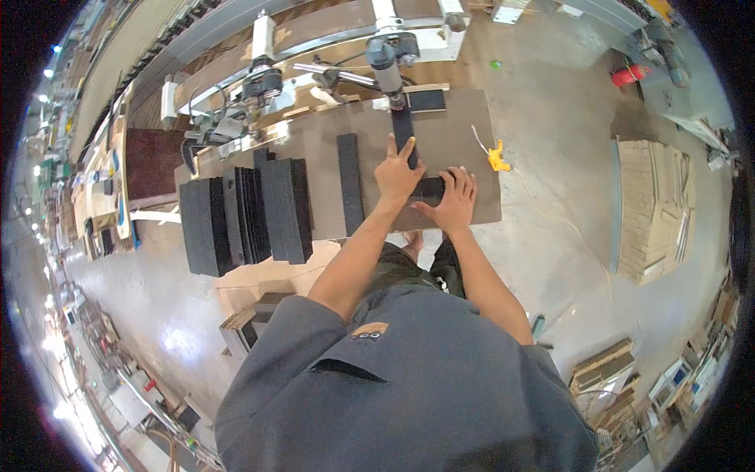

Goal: The person picks up several black rectangular blocks from a workspace and stacks them on a nearby surface.

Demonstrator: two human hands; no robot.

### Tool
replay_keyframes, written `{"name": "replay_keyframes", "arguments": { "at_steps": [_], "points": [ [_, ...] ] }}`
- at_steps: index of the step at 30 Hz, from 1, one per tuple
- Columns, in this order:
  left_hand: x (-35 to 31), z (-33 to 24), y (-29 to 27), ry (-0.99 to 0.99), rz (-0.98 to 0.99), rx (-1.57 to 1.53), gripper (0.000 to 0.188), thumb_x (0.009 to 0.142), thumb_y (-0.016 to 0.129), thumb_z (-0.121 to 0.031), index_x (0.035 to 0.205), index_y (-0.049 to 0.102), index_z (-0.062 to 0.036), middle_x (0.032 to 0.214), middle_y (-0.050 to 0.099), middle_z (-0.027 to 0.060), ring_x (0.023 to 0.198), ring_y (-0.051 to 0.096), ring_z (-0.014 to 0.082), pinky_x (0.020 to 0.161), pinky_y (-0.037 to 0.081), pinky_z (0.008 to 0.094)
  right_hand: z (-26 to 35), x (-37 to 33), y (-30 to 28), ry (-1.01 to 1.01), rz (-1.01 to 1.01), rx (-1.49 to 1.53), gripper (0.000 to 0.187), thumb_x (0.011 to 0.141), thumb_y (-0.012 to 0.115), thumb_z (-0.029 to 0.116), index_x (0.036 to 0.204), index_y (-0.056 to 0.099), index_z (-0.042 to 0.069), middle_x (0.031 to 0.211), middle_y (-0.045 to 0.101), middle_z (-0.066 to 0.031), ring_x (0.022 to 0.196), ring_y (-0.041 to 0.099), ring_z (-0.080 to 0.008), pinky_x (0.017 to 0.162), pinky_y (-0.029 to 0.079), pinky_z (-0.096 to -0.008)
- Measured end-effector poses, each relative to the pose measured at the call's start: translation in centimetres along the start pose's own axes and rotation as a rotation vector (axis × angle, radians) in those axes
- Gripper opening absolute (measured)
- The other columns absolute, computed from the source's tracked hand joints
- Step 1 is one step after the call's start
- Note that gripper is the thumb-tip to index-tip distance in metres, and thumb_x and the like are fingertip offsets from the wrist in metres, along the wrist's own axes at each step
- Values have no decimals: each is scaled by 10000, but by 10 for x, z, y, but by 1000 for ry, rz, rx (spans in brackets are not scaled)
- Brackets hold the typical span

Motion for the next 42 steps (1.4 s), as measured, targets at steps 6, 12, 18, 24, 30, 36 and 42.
{"name": "replay_keyframes", "arguments": {
  "at_steps": [6, 12, 18, 24, 30, 36, 42],
  "points": [
    [2, 11, -15, -5, 15, -38, 691, 847, 902, -411, 1525, 791, -333, 1732, 588, 247, 1052, 848, 429, 831, 696, 509, 14, 0, 6, 23, -77, -3, 1080, 794, 775, 951, 1478, 663, 123, 1609, 571, -118, 1650, 412, -396, 1418, 234, -642],
    [-3, 42, -67, 20, 30, 7, 645, 863, 852, -371, 1504, 800, -320, 1698, 631, 221, 1056, 841, 416, 879, 687, 495, 14, 2, 3, 57, -53, 13, 941, 814, 878, 798, 1464, 675, 149, 1614, 555, -99, 1636, 432, -378, 1406, 263, -635],
    [-51, 68, -117, 14, -236, -20, 659, 863, 841, -278, 1518, 781, -237, 1679, 646, 235, 1134, 820, 456, 926, 673, 514, 13, 4, 3, 87, -46, 4, 951, 819, 867, 808, 1483, 664, 157, 1624, 548, -91, 1659, 401, -373, 1418, 247, -624],
    [-98, 107, -122, -17, -8, 134, 638, 930, 861, -331, 1548, 752, -219, 1689, 631, 241, 1051, 834, 452, 862, 681, 507, 11, 4, 4, 76, -40, 12, 922, 850, 836, 821, 1472, 674, 160, 1610, 564, -100, 1660, 407, -380, 1423, 238, -631],
    [-97, 120, -167, 33, -119, 207, 522, 1010, 857, -400, 1465, 782, -157, 1463, 759, 177, 1154, 794, 392, 977, 614, 515, 6, 0, 6, 61, -73, 21, 841, 886, 848, 754, 1454, 692, 154, 1601, 581, -104, 1635, 439, -382, 1408, 276, -625],
    [-110, 175, -229, -328, -158, 570, 792, 1009, 851, -532, 1625, 639, -82, 1420, 694, 181, 1229, 720, 406, 1123, 547, 552, 9, 0, 9, 43, -151, 43, 787, 917, 825, 758, 1423, 719, 165, 1569, 611, -99, 1606, 480, -386, 1401, 289, -624],
    [-110, 188, -226, -377, 36, 423, 825, 969, 887, -513, 1650, 628, -127, 1472, 704, 226, 1278, 743, 440, 1028, 634, 534, 4, 0, 8, 67, -143, 54, 797, 933, 782, 793, 1408, 740, 154, 1554, 637, -110, 1592, 500, -391, 1399, 290, -622]
  ]
}}
Point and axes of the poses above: each hand's wrist, its own x-axis towards the middle knuckle, its own y-axis out of the palm, z = x × y, the point moved 1 cm from there along x, towards the middle knuckle
